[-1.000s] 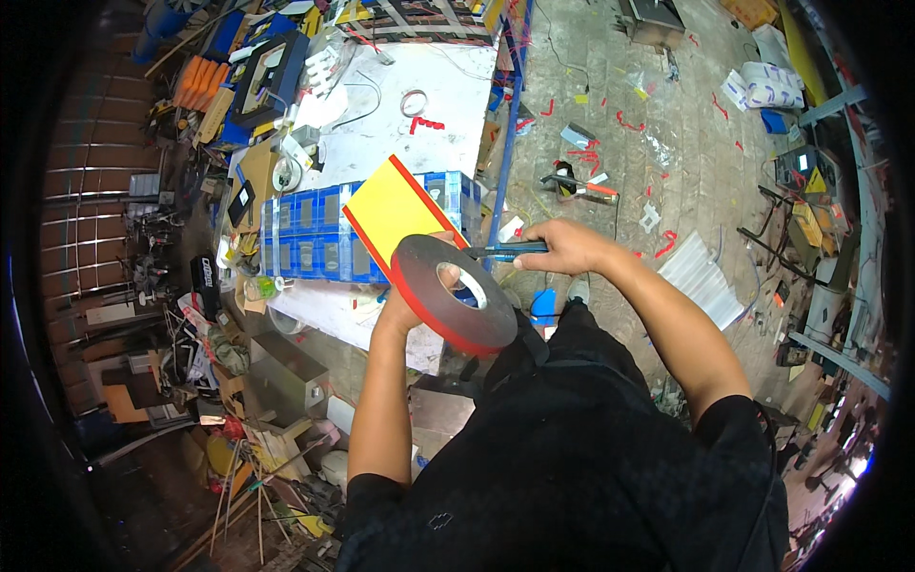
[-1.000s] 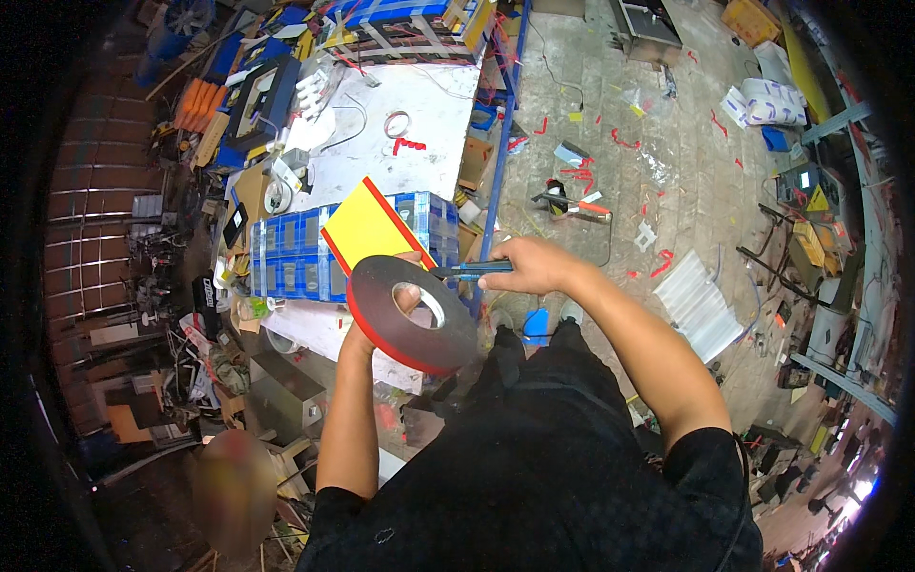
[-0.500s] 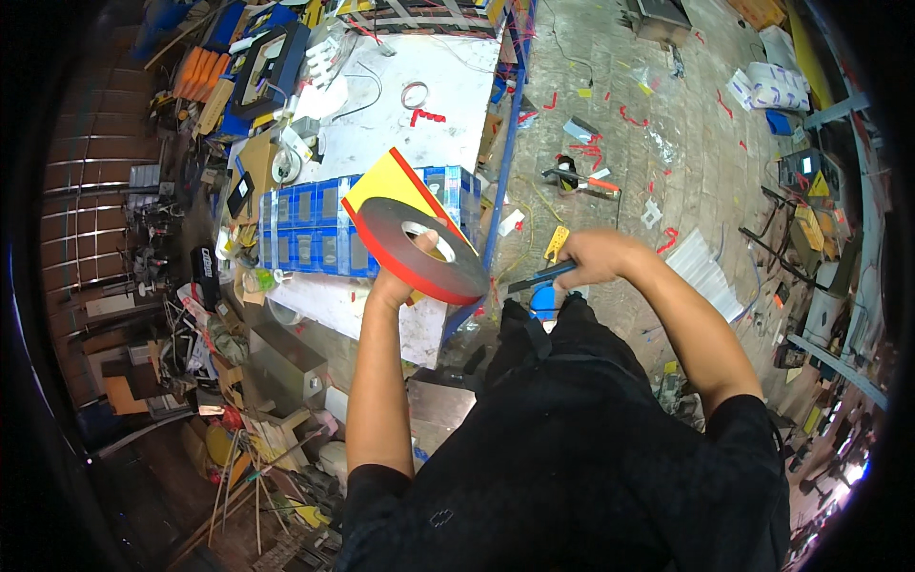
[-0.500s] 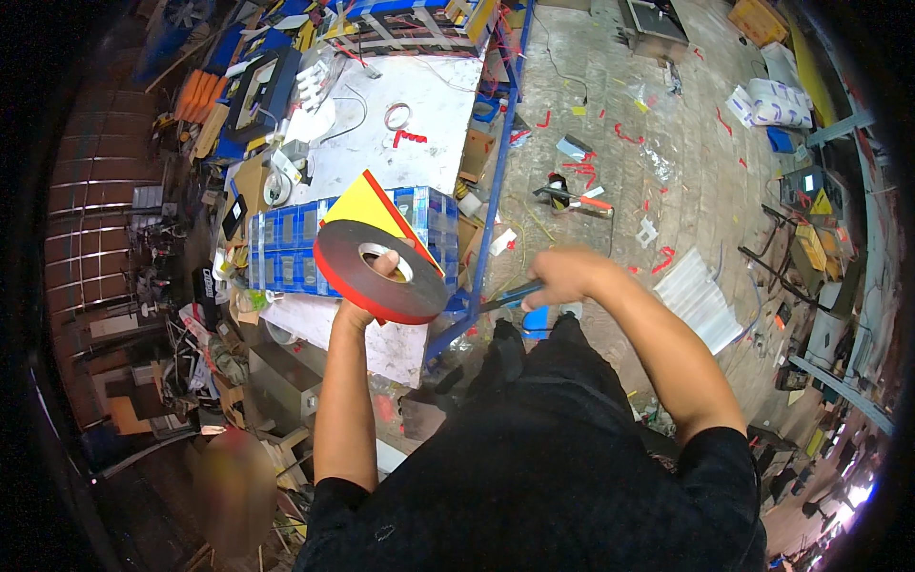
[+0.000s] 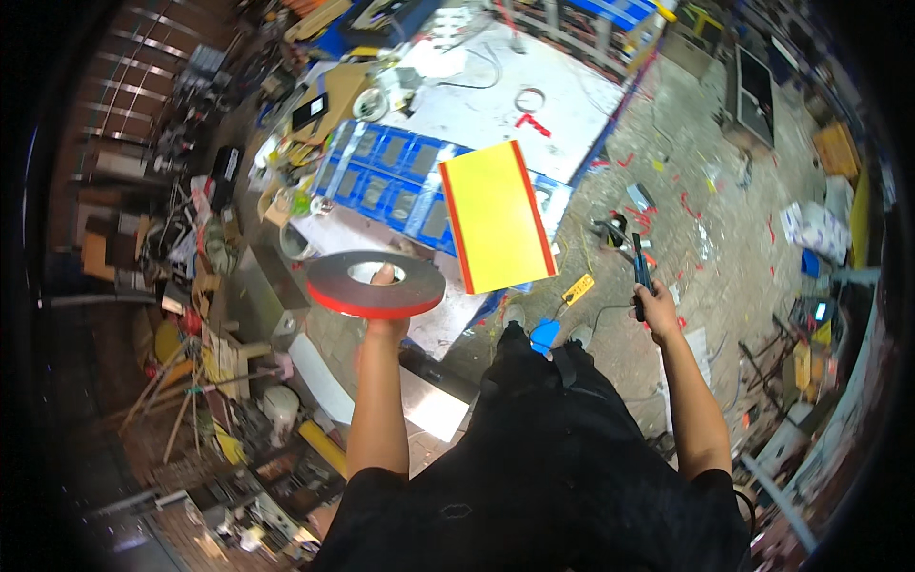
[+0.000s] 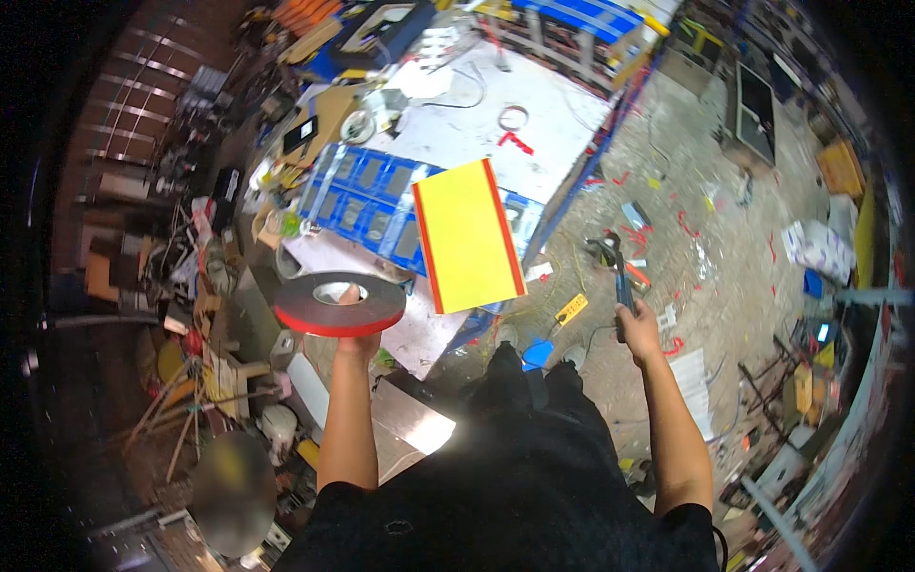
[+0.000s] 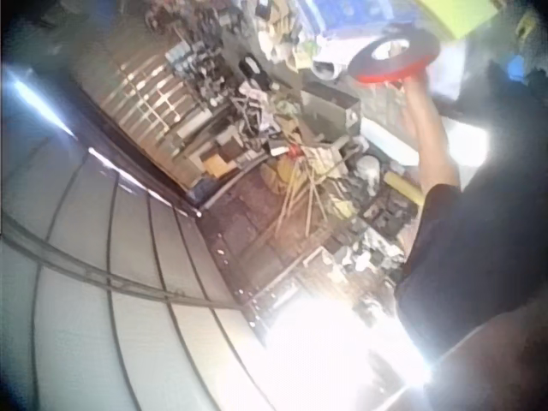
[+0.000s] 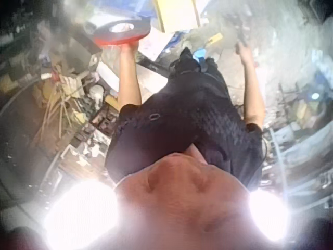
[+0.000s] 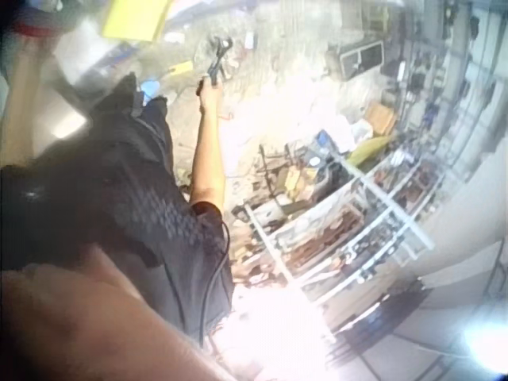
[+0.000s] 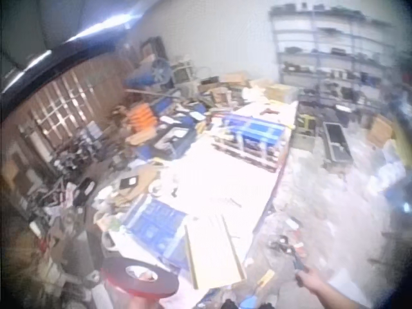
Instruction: The person cuts a yellow sheet with a guillotine cutter, then applies red and black tape to its edges using a utility knife. The person places the finished panel into a metal cabinet and measures the interior with a ruler.
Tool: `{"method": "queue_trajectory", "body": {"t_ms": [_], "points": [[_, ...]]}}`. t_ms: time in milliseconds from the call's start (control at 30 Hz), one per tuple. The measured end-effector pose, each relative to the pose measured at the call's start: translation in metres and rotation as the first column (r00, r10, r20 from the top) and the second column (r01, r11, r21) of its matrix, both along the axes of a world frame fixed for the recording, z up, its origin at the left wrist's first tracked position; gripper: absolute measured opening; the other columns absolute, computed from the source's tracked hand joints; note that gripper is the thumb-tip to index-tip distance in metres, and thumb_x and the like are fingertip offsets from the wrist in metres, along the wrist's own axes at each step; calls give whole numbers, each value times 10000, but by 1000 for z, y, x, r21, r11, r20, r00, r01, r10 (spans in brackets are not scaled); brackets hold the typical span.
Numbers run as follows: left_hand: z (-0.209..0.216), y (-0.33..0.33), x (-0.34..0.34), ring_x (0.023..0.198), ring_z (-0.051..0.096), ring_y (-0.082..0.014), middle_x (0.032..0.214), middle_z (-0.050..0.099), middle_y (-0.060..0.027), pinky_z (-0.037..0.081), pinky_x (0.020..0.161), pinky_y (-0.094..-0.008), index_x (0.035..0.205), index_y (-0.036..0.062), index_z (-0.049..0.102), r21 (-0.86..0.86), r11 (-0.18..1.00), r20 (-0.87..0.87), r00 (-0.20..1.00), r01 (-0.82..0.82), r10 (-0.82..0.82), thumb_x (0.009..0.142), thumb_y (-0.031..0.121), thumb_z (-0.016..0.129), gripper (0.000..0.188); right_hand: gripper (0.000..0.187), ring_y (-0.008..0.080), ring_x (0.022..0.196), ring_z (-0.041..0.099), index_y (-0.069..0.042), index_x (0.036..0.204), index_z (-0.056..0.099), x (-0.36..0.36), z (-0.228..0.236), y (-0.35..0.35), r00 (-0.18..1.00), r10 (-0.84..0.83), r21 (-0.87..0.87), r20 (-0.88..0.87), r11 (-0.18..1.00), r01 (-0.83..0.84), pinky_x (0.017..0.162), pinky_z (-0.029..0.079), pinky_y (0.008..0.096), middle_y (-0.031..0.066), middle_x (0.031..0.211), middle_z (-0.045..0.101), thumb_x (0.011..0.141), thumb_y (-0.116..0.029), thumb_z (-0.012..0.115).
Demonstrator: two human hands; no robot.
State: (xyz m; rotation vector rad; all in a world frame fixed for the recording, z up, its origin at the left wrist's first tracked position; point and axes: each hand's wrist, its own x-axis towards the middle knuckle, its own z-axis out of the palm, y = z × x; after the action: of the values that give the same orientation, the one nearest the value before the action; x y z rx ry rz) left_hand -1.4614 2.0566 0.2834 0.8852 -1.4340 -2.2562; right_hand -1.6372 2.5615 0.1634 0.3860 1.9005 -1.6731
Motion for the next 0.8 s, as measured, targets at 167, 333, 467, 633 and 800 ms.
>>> {"method": "queue_trajectory", "body": {"t_ms": [167,333,467,633,800], "points": [[-32,-13,71,715,699,-206,877,748,-136,548,610,-352,1142,-24,685,-29,997,720,694,77,-33,947,508,615,571,262,131,696,632,-33,1184,621,-51,-8,-46,998,21,35,-57,999,-19,564,556,289,46,860,641,1003,-218,664],[-105,-18,113,496,654,-245,701,706,-186,458,422,-341,1213,-27,624,101,993,909,400,55,-114,887,600,668,709,204,141,581,592,-17,991,630,-137,-11,-115,994,57,31,-97,998,-54,495,478,285,53,780,615,991,-214,682],[-128,-29,101,452,602,-223,698,690,-204,413,381,-338,1244,-15,586,200,978,903,400,-62,-159,896,607,674,718,207,135,540,556,-41,926,618,-193,-17,-169,991,110,113,-74,988,-101,470,441,286,37,753,603,987,-224,694],[-139,-41,86,453,602,-211,710,690,-202,416,371,-322,1171,-10,623,53,998,940,337,-20,-43,905,670,686,732,471,140,782,607,-38,1359,638,-227,-10,-235,990,130,8,-47,991,-130,683,505,333,67,1028,694,1002,-343,680],[-135,-49,92,672,712,-219,833,736,-147,549,587,-346,1041,-12,686,-287,873,928,342,394,150,900,654,714,681,539,218,1002,676,29,1370,624,-217,-12,-221,942,168,270,-290,959,-88,874,528,340,158,1198,727,995,-353,688]]}}
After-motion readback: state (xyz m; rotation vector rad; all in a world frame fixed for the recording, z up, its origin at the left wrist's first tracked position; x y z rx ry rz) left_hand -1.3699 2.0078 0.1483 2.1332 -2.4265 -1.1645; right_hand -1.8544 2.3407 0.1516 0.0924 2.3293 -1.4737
